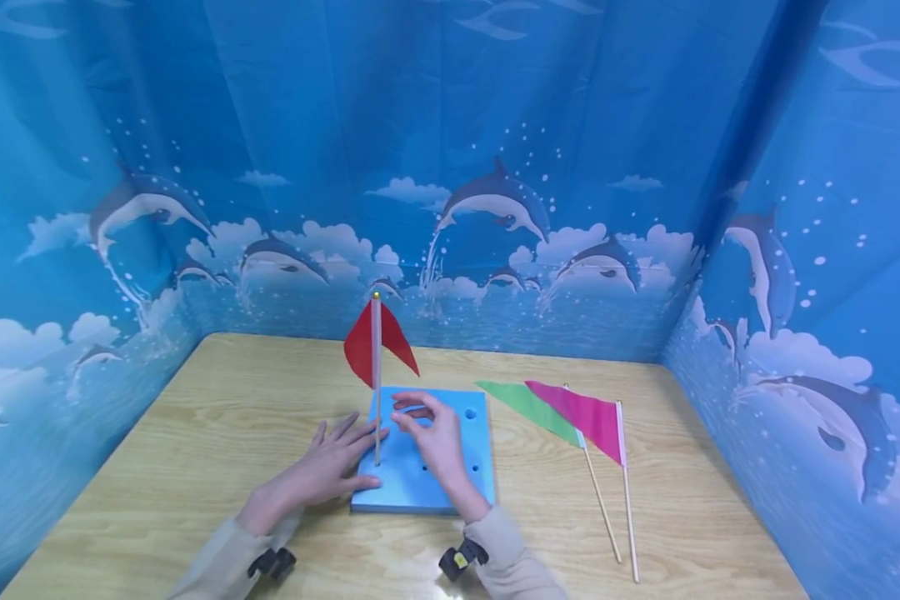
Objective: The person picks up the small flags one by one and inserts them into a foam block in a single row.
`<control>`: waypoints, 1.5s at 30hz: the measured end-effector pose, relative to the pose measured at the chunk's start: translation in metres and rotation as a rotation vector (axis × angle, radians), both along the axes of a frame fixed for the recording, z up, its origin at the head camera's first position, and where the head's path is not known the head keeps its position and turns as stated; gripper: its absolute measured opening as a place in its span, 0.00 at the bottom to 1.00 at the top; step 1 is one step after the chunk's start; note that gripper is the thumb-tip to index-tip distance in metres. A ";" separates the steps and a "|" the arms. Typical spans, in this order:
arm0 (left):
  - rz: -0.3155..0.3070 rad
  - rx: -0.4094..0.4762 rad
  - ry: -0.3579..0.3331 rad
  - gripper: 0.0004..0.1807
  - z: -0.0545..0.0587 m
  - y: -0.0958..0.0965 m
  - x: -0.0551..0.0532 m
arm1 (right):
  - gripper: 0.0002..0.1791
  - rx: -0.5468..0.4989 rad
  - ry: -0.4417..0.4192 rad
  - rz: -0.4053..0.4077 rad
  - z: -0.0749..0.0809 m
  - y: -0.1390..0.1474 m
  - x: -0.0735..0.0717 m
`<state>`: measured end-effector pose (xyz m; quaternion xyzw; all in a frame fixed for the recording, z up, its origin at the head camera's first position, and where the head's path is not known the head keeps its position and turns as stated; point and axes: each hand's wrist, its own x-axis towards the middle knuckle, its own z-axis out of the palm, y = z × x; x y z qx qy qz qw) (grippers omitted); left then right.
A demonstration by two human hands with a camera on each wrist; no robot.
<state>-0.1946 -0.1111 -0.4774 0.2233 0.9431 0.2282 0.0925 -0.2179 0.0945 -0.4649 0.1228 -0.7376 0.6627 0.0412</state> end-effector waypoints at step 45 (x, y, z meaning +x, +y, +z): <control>-0.042 0.057 0.016 0.43 -0.004 -0.005 -0.001 | 0.22 0.483 -0.360 -0.362 -0.017 0.260 0.029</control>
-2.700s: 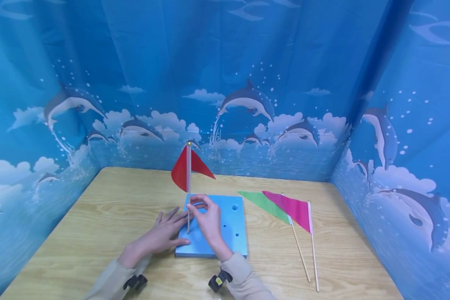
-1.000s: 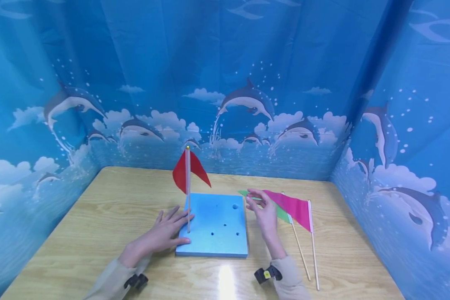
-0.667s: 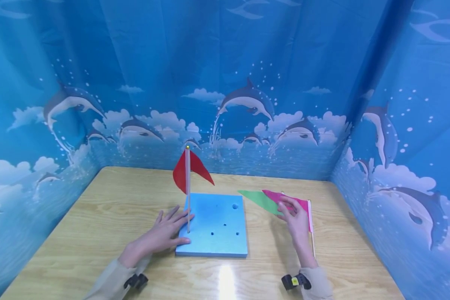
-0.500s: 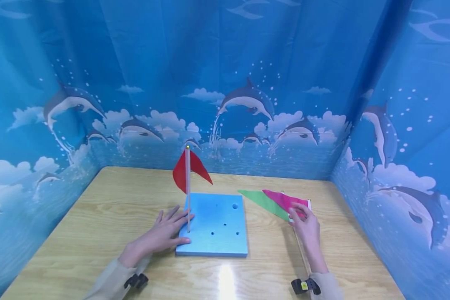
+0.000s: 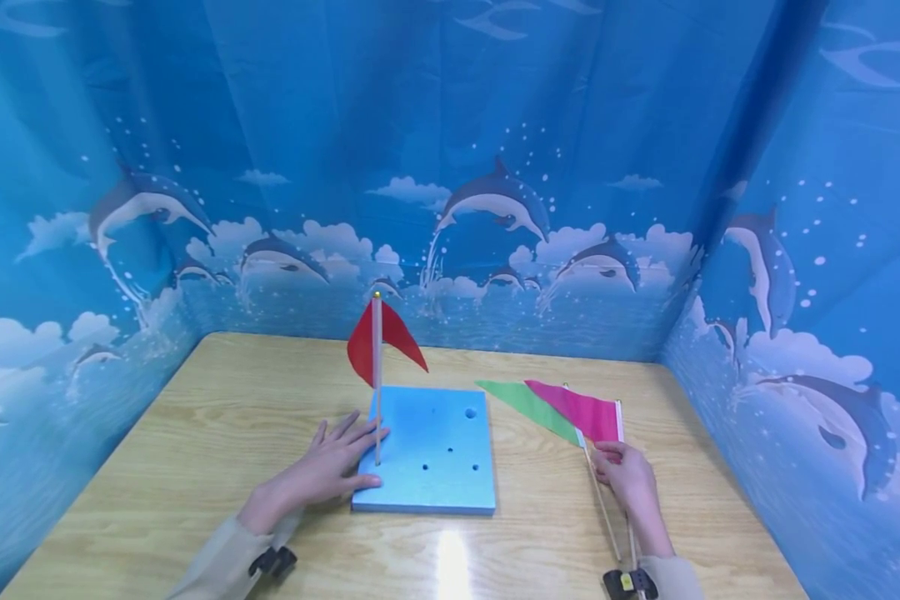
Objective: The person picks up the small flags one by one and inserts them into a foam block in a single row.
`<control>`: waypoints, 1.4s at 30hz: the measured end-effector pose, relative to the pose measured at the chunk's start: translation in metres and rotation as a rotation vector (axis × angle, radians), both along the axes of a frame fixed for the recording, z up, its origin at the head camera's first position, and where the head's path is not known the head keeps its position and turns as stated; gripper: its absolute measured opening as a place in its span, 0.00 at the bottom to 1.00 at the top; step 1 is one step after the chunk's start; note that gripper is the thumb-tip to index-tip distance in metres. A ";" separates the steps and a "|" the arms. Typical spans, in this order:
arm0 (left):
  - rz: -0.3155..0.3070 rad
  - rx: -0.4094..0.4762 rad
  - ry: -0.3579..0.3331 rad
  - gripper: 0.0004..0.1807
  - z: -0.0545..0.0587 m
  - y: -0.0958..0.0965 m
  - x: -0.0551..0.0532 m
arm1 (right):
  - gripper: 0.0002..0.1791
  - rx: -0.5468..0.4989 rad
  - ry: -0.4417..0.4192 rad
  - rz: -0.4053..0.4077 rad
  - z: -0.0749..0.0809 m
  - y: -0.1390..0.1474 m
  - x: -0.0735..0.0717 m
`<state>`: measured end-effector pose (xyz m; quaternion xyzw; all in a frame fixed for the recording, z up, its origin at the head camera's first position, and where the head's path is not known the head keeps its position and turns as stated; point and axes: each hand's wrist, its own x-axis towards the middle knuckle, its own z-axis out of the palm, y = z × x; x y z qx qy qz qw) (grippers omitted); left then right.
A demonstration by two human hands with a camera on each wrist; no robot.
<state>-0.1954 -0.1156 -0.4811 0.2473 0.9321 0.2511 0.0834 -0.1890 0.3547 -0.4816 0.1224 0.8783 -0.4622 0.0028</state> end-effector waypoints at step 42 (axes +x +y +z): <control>-0.004 0.013 0.006 0.43 0.000 0.000 0.000 | 0.17 0.197 -0.005 0.116 0.018 -0.009 -0.001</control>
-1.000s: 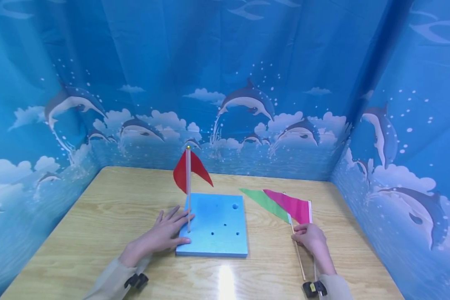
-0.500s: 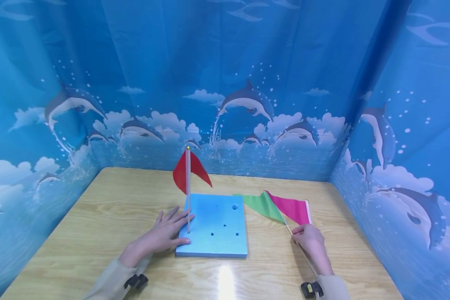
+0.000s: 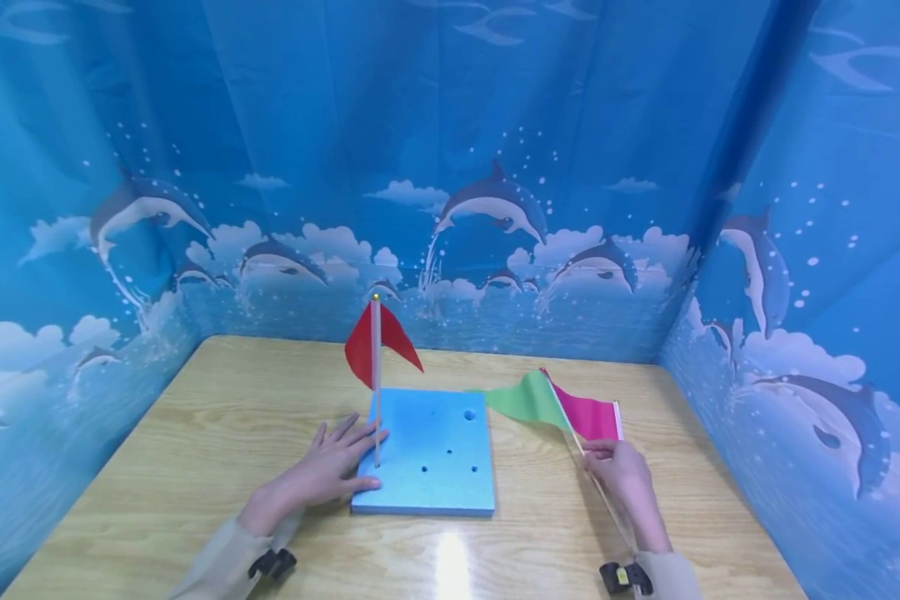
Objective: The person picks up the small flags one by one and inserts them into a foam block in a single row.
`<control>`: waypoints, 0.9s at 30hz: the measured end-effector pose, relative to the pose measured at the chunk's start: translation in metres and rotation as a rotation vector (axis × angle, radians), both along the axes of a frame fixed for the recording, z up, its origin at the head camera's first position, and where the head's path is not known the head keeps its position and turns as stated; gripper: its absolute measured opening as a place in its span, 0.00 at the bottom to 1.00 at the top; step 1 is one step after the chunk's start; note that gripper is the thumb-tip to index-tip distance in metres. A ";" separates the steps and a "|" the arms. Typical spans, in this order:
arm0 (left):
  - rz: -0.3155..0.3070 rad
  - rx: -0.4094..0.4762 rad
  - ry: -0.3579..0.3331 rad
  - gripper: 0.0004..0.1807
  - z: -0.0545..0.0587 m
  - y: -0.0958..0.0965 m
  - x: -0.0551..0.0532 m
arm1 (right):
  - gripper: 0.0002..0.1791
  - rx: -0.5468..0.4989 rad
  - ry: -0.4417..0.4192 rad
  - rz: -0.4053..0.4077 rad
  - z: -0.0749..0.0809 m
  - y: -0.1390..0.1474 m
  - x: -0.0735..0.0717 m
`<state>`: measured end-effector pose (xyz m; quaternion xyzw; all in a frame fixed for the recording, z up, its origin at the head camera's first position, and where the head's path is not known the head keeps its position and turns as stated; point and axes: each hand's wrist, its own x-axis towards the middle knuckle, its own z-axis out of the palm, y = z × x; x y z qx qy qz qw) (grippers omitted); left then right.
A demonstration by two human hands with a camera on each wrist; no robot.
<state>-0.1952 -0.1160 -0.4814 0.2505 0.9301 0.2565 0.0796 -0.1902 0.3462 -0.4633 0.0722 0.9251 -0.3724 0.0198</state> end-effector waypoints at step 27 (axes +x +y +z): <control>0.009 -0.011 -0.005 0.43 -0.001 0.000 0.000 | 0.22 -0.601 0.264 -0.099 0.023 -0.083 -0.026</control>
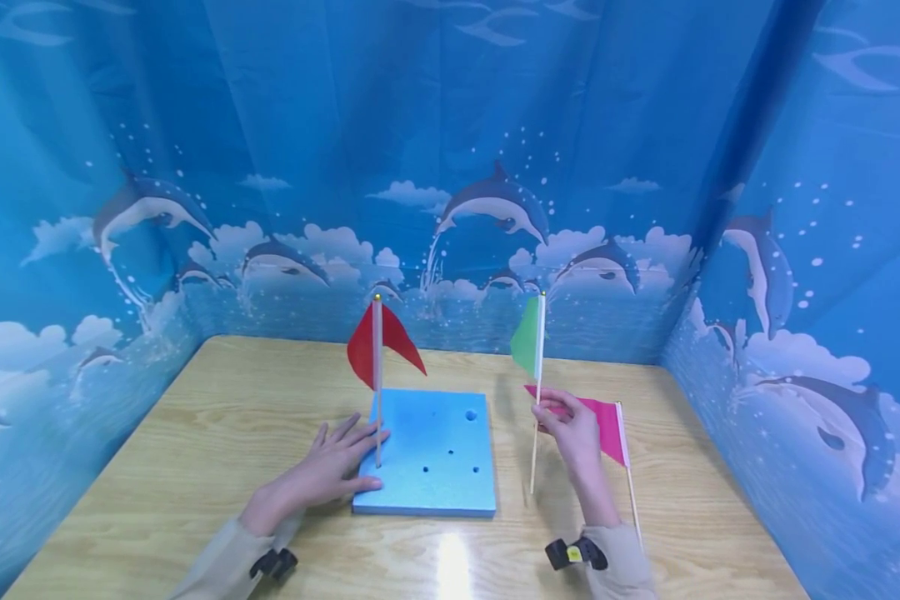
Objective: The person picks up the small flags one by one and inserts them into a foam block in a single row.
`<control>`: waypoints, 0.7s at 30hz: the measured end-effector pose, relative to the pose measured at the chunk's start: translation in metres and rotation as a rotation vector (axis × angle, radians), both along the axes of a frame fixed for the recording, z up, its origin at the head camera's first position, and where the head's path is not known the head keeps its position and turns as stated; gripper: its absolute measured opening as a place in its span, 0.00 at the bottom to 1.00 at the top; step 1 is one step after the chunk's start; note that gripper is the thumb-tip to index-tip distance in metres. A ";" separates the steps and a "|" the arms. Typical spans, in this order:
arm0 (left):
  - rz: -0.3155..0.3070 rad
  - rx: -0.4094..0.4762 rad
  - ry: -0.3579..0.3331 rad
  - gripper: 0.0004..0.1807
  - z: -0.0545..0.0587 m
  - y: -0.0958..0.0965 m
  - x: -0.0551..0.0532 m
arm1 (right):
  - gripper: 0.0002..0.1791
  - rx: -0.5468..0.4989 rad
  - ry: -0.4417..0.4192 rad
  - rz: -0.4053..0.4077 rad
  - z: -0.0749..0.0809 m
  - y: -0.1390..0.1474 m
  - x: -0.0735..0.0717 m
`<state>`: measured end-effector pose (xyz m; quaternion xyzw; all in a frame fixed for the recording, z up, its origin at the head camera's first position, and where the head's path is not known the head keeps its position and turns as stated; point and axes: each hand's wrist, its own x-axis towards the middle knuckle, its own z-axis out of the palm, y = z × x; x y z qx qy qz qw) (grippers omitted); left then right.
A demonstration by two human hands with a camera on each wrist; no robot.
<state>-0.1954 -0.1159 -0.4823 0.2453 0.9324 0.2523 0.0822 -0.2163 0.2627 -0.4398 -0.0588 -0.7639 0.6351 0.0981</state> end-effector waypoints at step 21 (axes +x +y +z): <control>0.013 -0.018 0.003 0.43 0.000 0.001 0.000 | 0.17 -0.217 0.237 0.112 -0.002 -0.118 -0.002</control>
